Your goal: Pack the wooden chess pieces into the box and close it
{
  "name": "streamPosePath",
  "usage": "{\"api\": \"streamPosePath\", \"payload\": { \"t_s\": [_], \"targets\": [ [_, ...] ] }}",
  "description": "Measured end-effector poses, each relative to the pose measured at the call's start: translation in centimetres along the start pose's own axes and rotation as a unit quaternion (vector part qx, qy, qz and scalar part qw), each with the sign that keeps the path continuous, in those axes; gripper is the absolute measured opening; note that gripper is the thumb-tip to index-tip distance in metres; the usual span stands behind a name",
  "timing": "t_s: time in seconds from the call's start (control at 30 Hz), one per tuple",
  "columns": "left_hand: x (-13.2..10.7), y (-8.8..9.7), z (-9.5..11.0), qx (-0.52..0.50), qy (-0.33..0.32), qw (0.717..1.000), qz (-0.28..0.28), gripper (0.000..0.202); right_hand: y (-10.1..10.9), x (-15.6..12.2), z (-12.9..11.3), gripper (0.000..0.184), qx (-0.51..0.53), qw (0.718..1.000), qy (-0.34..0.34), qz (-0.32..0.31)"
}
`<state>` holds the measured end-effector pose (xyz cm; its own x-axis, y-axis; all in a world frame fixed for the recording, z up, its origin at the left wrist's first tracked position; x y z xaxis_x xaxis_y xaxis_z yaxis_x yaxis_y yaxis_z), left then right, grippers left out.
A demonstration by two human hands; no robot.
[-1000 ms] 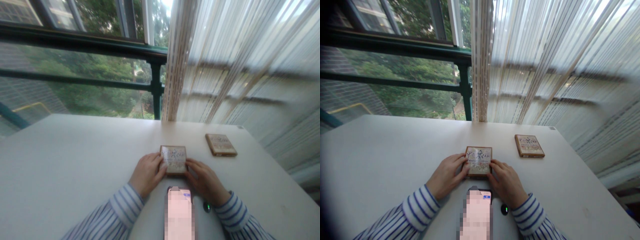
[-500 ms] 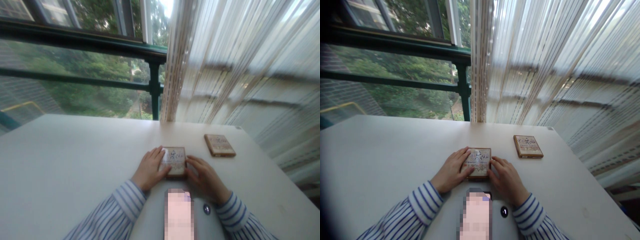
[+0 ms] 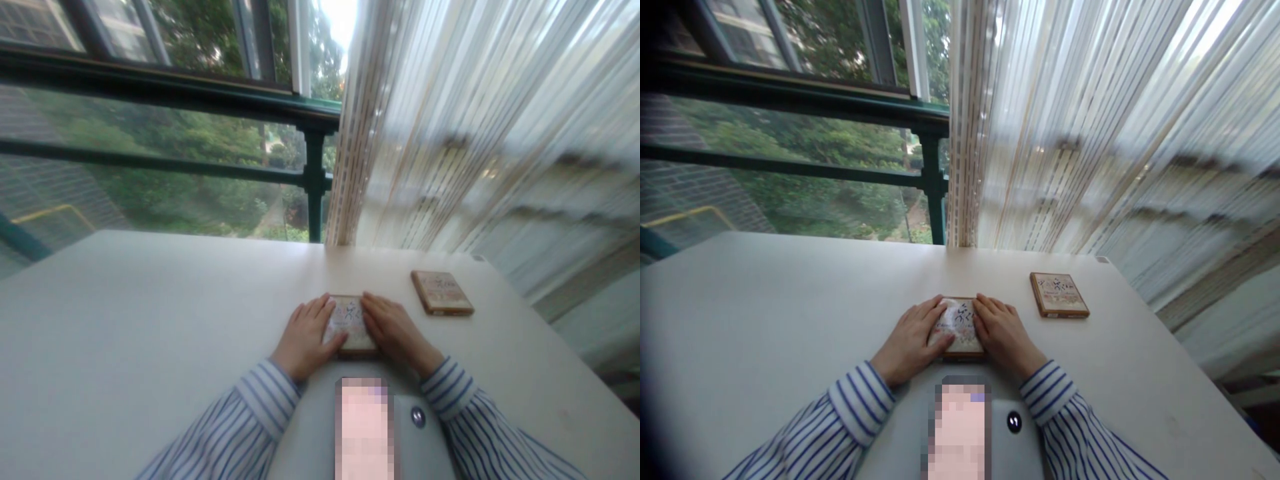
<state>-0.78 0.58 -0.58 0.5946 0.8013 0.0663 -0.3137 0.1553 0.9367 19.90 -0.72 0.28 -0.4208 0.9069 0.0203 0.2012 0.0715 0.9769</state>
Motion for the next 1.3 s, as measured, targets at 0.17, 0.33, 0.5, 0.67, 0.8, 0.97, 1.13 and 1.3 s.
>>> {"api": "streamPosePath", "payload": {
  "t_s": [0.17,0.33,0.5,0.67,0.8,0.97,1.13,1.3],
  "targets": [
    [0.1,0.0,0.0,0.009,0.004,1.0,-0.007,0.056,0.2,-0.1,-0.1,0.04,0.005,1.0,-0.002,-0.006],
    [0.1,-0.1,-0.1,0.012,-0.009,1.0,0.003,0.055,0.3,-0.7,0.2,0.04,0.016,1.0,-0.006,0.006],
    [0.1,-0.2,-0.3,0.016,-0.009,1.0,0.003,0.056,-0.2,-1.2,0.6,0.041,0.01,1.0,-0.004,0.002],
    [0.2,-0.3,-0.5,0.016,-0.014,1.0,0.009,0.056,-0.3,-1.7,0.5,0.043,0.017,1.0,-0.019,0.009],
    [0.1,-0.3,-0.4,0.014,-0.015,1.0,0.007,0.056,0.1,-2.4,0.0,0.04,0.028,0.999,-0.019,0.015],
    [0.0,-0.3,-0.4,0.015,0.002,1.0,0.009,0.056,0.4,-2.7,-0.5,0.038,0.036,0.999,-0.032,0.004],
    [-0.4,0.0,-0.6,-0.02,0.027,0.999,0.038,0.046,0.5,-2.7,-0.7,0.038,0.039,0.998,-0.05,-0.017],
    [-0.7,0.3,-0.4,-0.046,0.033,0.997,0.048,0.039,0.9,-2.8,-0.9,0.036,0.043,0.997,-0.061,-0.027]
  ]
}}
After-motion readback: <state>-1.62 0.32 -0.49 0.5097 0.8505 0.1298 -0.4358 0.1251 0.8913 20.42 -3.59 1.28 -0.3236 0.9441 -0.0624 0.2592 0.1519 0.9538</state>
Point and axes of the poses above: each hand's wrist, its own x-axis towards the middle knuckle, its own y-axis out of the back of the hand, z = x × y, the point moved 1 cm from there along x, towards the middle knuckle, and after that the axes turned 15 degrees about -z, right-handed, at the moved point
